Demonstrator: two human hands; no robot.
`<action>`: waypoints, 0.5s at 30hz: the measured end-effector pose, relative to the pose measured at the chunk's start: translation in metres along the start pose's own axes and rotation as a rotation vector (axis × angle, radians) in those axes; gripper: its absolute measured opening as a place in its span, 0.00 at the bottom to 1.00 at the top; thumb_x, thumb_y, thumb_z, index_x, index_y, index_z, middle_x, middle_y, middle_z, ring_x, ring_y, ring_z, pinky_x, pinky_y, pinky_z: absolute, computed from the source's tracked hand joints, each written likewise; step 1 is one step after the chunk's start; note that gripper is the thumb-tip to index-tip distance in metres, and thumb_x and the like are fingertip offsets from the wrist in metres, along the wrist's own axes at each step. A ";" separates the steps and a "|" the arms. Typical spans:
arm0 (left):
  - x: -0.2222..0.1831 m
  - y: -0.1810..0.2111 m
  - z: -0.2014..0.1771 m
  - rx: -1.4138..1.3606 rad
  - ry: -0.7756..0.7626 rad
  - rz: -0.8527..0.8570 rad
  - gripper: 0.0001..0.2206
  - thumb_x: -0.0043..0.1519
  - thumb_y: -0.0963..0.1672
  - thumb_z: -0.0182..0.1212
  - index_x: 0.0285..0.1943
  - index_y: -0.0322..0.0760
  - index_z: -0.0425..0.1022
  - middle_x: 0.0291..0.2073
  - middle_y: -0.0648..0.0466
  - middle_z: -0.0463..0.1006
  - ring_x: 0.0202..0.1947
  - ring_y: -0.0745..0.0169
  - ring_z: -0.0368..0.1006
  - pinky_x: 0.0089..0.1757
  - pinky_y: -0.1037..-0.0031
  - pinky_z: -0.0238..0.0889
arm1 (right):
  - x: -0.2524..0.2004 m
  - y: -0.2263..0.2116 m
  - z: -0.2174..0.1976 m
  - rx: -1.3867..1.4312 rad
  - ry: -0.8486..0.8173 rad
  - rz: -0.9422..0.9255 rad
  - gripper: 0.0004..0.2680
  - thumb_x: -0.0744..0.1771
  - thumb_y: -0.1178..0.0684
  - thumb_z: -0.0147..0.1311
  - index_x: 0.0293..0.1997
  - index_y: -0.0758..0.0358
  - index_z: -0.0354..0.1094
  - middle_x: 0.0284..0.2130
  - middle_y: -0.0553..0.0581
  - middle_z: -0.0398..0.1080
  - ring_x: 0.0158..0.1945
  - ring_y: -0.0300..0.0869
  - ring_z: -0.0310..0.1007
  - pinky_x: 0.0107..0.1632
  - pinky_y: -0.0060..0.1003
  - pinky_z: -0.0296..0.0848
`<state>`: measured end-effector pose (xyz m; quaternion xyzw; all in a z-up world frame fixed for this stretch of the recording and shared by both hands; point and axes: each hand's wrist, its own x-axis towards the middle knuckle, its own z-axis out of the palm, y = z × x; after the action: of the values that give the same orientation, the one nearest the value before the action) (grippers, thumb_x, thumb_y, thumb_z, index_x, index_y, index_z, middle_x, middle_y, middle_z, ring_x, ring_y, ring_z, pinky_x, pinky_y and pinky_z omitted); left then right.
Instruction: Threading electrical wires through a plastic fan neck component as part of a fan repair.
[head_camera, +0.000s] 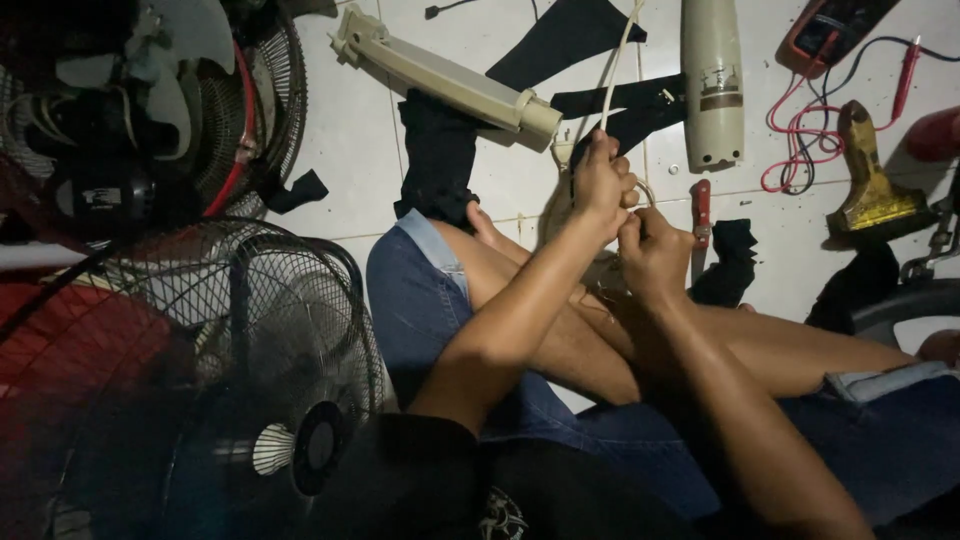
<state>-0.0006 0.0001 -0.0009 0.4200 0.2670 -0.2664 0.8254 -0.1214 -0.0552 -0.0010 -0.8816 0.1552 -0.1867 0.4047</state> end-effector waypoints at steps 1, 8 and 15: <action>0.000 -0.001 -0.001 -0.003 -0.006 0.002 0.16 0.72 0.57 0.37 0.33 0.56 0.55 0.19 0.69 0.42 0.13 0.77 0.39 0.15 0.84 0.35 | 0.000 -0.002 0.000 0.002 0.008 0.009 0.05 0.67 0.55 0.54 0.34 0.60 0.77 0.14 0.64 0.67 0.26 0.62 0.76 0.28 0.48 0.68; 0.006 -0.007 -0.004 -0.027 -0.017 -0.009 0.17 0.72 0.58 0.38 0.33 0.55 0.56 0.19 0.69 0.41 0.13 0.77 0.39 0.15 0.84 0.35 | 0.000 0.007 -0.003 0.001 -0.034 0.039 0.06 0.68 0.54 0.54 0.34 0.57 0.77 0.13 0.60 0.67 0.25 0.58 0.76 0.29 0.45 0.69; 0.010 0.015 0.003 0.003 0.200 0.088 0.16 0.73 0.53 0.37 0.31 0.52 0.57 0.19 0.67 0.47 0.12 0.74 0.48 0.14 0.84 0.43 | 0.019 -0.016 -0.022 0.019 -0.222 -0.038 0.06 0.72 0.55 0.54 0.49 0.65 0.73 0.26 0.66 0.74 0.32 0.62 0.77 0.36 0.53 0.72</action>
<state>0.0172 0.0029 0.0024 0.4569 0.3289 -0.1870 0.8051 -0.1128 -0.0675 0.0289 -0.8957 0.0907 -0.0971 0.4243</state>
